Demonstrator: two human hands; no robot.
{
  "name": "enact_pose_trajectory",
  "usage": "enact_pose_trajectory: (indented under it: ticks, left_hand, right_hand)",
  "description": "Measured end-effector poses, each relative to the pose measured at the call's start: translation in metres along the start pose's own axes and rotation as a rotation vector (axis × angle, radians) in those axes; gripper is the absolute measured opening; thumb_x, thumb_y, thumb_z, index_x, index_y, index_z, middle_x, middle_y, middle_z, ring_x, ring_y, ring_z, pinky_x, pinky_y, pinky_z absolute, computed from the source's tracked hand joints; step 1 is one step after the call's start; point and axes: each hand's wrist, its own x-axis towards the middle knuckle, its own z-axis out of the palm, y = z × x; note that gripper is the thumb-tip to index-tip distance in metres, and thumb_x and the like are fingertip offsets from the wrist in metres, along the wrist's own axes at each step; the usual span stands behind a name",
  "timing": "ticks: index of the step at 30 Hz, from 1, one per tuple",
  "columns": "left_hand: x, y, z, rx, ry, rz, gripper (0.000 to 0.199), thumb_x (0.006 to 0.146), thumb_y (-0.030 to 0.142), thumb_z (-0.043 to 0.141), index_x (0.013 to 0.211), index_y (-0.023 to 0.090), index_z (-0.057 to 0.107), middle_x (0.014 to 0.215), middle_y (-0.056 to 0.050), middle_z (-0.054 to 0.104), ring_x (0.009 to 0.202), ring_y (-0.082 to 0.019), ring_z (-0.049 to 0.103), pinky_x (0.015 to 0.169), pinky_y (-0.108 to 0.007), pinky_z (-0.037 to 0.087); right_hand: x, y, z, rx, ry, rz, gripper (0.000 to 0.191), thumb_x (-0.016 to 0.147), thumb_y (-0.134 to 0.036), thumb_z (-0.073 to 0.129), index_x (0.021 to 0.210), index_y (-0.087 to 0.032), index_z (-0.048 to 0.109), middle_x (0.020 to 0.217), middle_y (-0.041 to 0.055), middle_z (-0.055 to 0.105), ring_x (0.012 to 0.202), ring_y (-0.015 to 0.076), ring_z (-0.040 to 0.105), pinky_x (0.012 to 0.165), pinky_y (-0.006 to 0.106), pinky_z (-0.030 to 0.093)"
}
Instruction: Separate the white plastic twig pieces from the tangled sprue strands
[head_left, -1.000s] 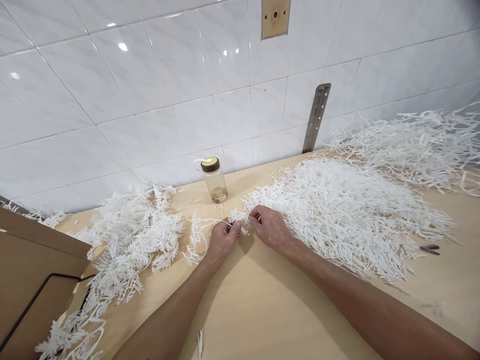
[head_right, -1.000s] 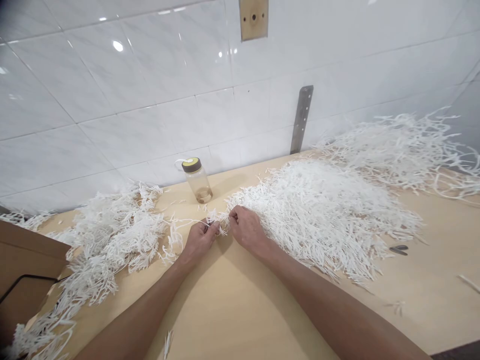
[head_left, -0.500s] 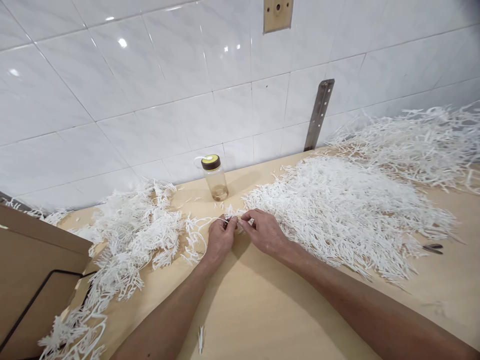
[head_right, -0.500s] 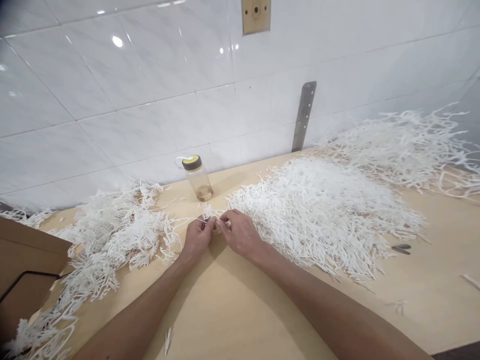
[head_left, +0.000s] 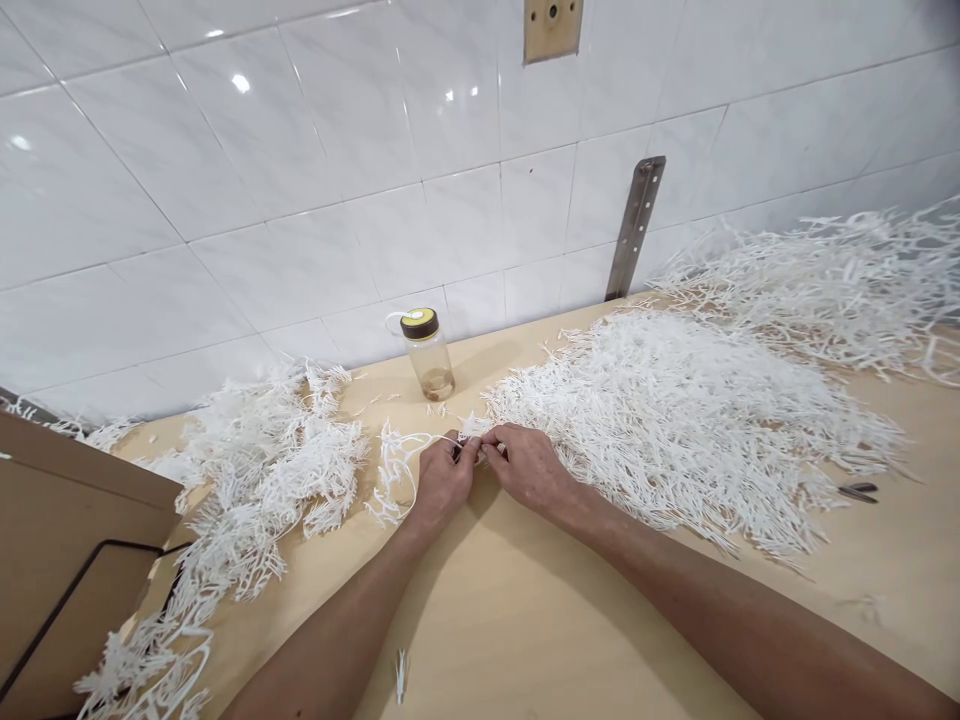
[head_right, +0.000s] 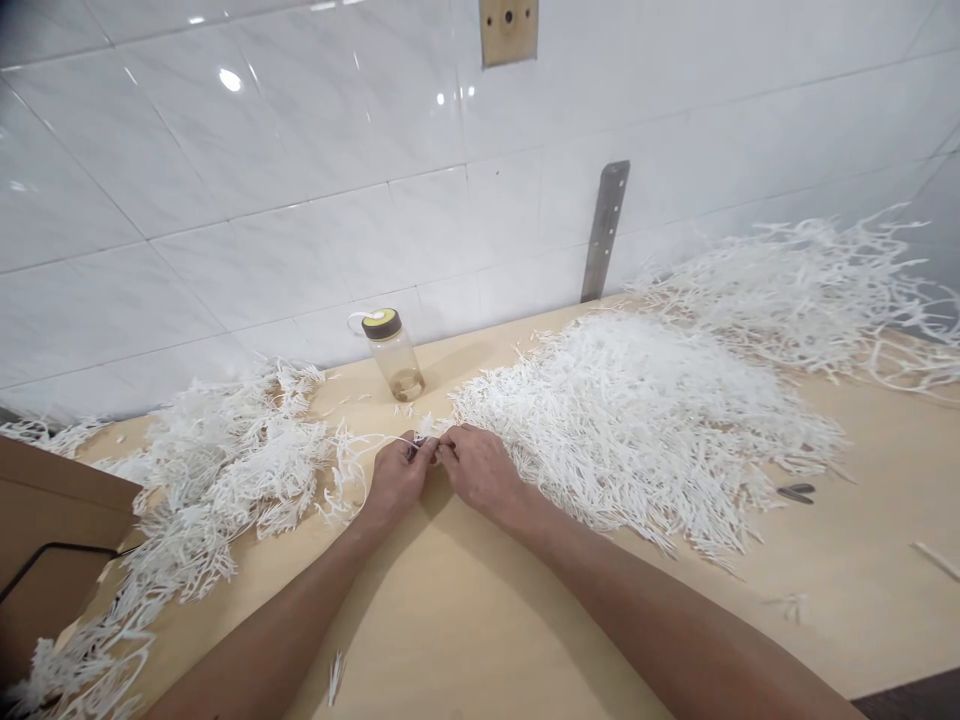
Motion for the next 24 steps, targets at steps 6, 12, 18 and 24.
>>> enact_pose_trajectory:
  ticks: [6,12,18,24]
  left_hand:
    - [-0.002,0.001,0.000,0.058,-0.031,-0.101,0.027,0.087,0.043,0.054,0.068,0.023,0.055,0.063,-0.001,0.062,0.061,-0.018,0.056,0.060,-0.027,0.035]
    - [-0.003,-0.003,0.004,0.145,0.039,-0.085,0.020,0.086,0.037,0.057,0.073,0.024,0.053,0.059,0.001,0.053,0.061,-0.018,0.051,0.062,-0.028,0.034]
    - [-0.003,0.002,0.004,0.090,0.071,-0.043,0.022,0.086,0.029,0.055,0.067,0.023,0.046,0.061,0.000,0.051,0.060,-0.017,0.050,0.061,-0.029,0.037]
    - [0.002,-0.002,-0.004,-0.074,0.054,-0.088,0.028,0.087,0.040,0.053,0.067,0.021,0.053,0.061,0.000,0.057,0.060,-0.016,0.054,0.063,-0.029,0.041]
  right_hand:
    - [-0.001,0.003,0.006,-0.022,0.004,0.026,0.015,0.089,-0.016,0.055,0.080,-0.019,0.066,0.080,0.0032,0.070,0.073,0.0172,0.060,0.068,0.028,0.041]
    - [-0.004,0.003,0.013,-0.006,0.013,0.047,0.012,0.087,-0.014,0.056,0.078,-0.018,0.063,0.079,0.0028,0.067,0.071,0.0155,0.058,0.068,0.027,0.040]
    - [-0.003,0.001,0.020,0.028,0.027,0.098,0.010,0.083,-0.013,0.056,0.076,-0.018,0.060,0.076,0.0022,0.065,0.069,0.0143,0.055,0.064,0.025,0.038]
    - [0.003,0.006,0.018,0.097,0.116,0.241,0.011,0.082,-0.019,0.052,0.072,-0.019,0.053,0.065,0.0001,0.062,0.058,0.0140,0.055,0.054,0.024,0.037]
